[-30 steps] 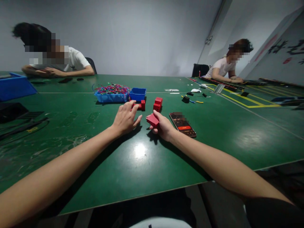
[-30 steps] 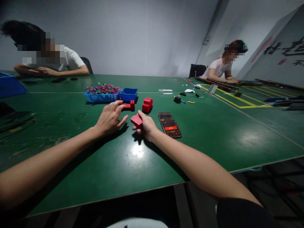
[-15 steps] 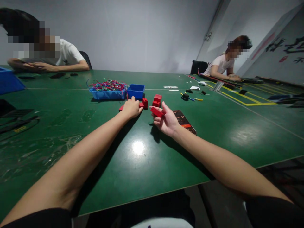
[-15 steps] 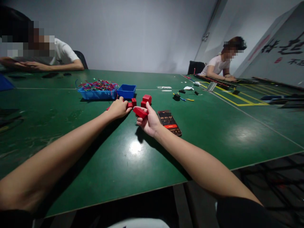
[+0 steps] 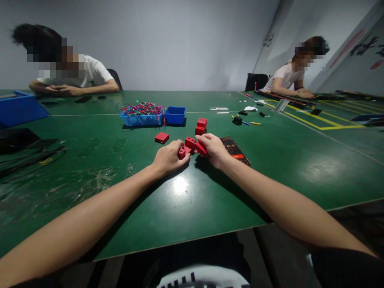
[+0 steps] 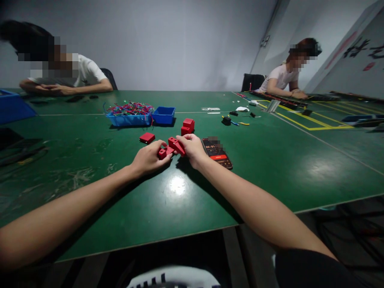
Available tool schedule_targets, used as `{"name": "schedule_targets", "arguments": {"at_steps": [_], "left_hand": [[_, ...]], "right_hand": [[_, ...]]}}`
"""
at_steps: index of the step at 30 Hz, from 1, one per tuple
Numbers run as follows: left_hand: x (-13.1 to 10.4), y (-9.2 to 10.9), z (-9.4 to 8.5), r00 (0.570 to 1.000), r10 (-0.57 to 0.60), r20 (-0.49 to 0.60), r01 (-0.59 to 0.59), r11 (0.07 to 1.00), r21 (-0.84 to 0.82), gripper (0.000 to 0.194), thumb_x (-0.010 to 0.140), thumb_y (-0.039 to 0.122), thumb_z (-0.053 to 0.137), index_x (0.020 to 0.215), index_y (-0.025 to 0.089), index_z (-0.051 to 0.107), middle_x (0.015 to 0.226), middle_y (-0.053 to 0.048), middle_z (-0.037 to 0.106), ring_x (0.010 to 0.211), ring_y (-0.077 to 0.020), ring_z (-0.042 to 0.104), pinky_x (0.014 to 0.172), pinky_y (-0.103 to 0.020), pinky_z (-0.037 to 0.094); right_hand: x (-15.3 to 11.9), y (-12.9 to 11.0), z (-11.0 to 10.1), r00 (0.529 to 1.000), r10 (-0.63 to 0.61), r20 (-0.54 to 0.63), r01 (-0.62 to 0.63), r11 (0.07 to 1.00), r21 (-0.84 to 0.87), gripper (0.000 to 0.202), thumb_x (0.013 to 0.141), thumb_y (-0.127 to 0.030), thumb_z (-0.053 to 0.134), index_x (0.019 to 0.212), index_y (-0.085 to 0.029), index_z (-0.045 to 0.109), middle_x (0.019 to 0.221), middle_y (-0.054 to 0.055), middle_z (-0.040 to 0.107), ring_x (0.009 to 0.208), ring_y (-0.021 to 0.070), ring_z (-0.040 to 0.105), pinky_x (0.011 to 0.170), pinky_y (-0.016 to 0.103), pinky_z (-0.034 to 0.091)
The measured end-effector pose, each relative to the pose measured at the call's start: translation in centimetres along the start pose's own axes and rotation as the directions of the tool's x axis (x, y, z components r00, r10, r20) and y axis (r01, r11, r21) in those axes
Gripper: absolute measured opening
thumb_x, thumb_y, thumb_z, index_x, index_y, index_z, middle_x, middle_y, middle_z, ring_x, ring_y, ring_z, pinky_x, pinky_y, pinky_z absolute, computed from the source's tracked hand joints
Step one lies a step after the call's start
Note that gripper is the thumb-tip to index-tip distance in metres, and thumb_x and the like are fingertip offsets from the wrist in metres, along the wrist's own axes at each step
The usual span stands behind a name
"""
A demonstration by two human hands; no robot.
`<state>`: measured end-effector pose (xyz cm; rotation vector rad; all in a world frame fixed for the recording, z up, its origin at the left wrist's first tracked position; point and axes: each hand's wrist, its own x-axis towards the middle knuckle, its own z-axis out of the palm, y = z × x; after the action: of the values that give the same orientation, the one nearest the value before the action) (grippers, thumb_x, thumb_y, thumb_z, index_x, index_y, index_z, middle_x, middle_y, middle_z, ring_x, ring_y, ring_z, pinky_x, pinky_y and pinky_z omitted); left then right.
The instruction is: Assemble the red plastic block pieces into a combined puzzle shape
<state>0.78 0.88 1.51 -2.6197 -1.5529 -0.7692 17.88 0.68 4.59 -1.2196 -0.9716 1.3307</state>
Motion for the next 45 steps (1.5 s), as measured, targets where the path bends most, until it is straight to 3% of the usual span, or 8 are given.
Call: {"name": "schedule_targets", "arguments": {"at_steps": [4, 8, 15, 18, 21, 27, 35, 45], "left_hand": [[0.2, 0.1, -0.2, 0.989, 0.13, 0.068, -0.12, 0.984, -0.134, 0.04, 0.08, 0.049, 0.059, 0.104, 0.018, 0.054, 0.081, -0.005, 0.066, 0.068, -0.0211, 0.063, 0.061, -0.029, 0.044], [0.1, -0.5, -0.3, 0.921, 0.372, 0.117, -0.329, 0.901, -0.282, 0.036, 0.085, 0.048, 0.057, 0.106, 0.018, 0.056, 0.087, -0.005, 0.067, 0.074, -0.0183, 0.064, 0.066, -0.026, 0.045], [0.0, -1.0, 0.6, 0.92, 0.383, -0.078, -0.388, 0.92, -0.061, 0.039, 0.081, 0.051, 0.064, 0.098, 0.016, 0.058, 0.087, -0.008, 0.066, 0.078, -0.0215, 0.063, 0.069, -0.03, 0.047], [0.0, -1.0, 0.5, 0.908, 0.407, -0.101, -0.416, 0.905, -0.091, 0.035, 0.085, 0.049, 0.06, 0.096, 0.017, 0.056, 0.087, -0.008, 0.063, 0.077, -0.0197, 0.061, 0.069, -0.03, 0.046], [-0.1, -1.0, 0.2, 0.94, 0.335, -0.071, -0.342, 0.909, -0.237, 0.04, 0.084, 0.053, 0.057, 0.101, 0.018, 0.053, 0.087, -0.005, 0.062, 0.074, -0.0174, 0.058, 0.068, -0.029, 0.046], [0.7, -1.2, 0.2, 0.998, -0.053, -0.029, 0.027, 0.814, -0.58, 0.042, 0.094, 0.055, 0.031, 0.083, 0.018, 0.048, 0.064, 0.003, 0.05, 0.06, -0.0127, 0.049, 0.061, -0.025, 0.041], [1.4, -1.7, 0.5, 0.966, 0.113, 0.232, 0.079, 0.725, -0.684, 0.051, 0.089, 0.06, 0.037, 0.077, 0.014, 0.055, 0.068, 0.0, 0.053, 0.062, -0.0128, 0.047, 0.06, -0.024, 0.039], [1.3, -1.8, 0.8, 0.985, 0.023, 0.17, 0.085, 0.795, -0.601, 0.059, 0.091, 0.059, 0.031, 0.077, 0.011, 0.062, 0.065, -0.002, 0.057, 0.059, -0.0135, 0.048, 0.057, -0.024, 0.037]], "right_hand": [[0.5, 0.6, -0.4, 0.995, 0.089, 0.049, -0.083, 0.99, -0.114, 0.034, 0.073, -0.02, 0.075, 0.1, -0.018, 0.053, 0.066, 0.0, 0.067, 0.053, 0.0135, 0.063, 0.045, 0.02, 0.046], [0.8, 1.2, -0.5, 0.987, 0.062, 0.148, -0.039, 0.988, -0.15, 0.016, 0.077, -0.022, 0.071, 0.086, -0.016, 0.06, 0.066, 0.001, 0.068, 0.055, 0.0119, 0.062, 0.05, 0.021, 0.047], [0.9, 1.3, -0.6, 0.988, 0.072, 0.136, -0.052, 0.988, -0.147, 0.007, 0.078, -0.02, 0.069, 0.083, -0.015, 0.067, 0.062, 0.001, 0.068, 0.05, 0.0114, 0.059, 0.045, 0.02, 0.044], [1.2, 1.6, -0.8, 0.982, 0.048, 0.182, -0.026, 0.992, -0.121, 0.008, 0.079, -0.019, 0.066, 0.083, -0.014, 0.07, 0.062, 0.002, 0.069, 0.05, 0.011, 0.058, 0.045, 0.019, 0.044], [1.3, 1.8, -0.9, 0.974, 0.063, 0.219, -0.044, 0.995, -0.09, 0.008, 0.076, -0.021, 0.069, 0.078, -0.013, 0.071, 0.063, 0.002, 0.07, 0.053, 0.0116, 0.06, 0.049, 0.02, 0.045], [1.1, 2.2, -0.7, 0.955, -0.002, 0.297, 0.023, 0.997, -0.068, 0.026, 0.06, -0.033, 0.084, 0.071, -0.013, 0.071, 0.067, 0.002, 0.071, 0.064, 0.0139, 0.063, 0.062, 0.023, 0.049], [1.3, 2.5, -0.8, 0.956, -0.007, 0.292, 0.024, 0.998, -0.057, 0.025, 0.065, -0.034, 0.081, 0.078, -0.013, 0.075, 0.071, 0.003, 0.073, 0.064, 0.0142, 0.063, 0.064, 0.025, 0.049], [1.3, 2.1, -0.8, 0.926, 0.008, 0.377, 0.018, 0.998, -0.066, 0.011, 0.078, -0.02, 0.068, 0.084, -0.015, 0.076, 0.068, 0.001, 0.071, 0.064, 0.0132, 0.062, 0.064, 0.023, 0.049]]}}
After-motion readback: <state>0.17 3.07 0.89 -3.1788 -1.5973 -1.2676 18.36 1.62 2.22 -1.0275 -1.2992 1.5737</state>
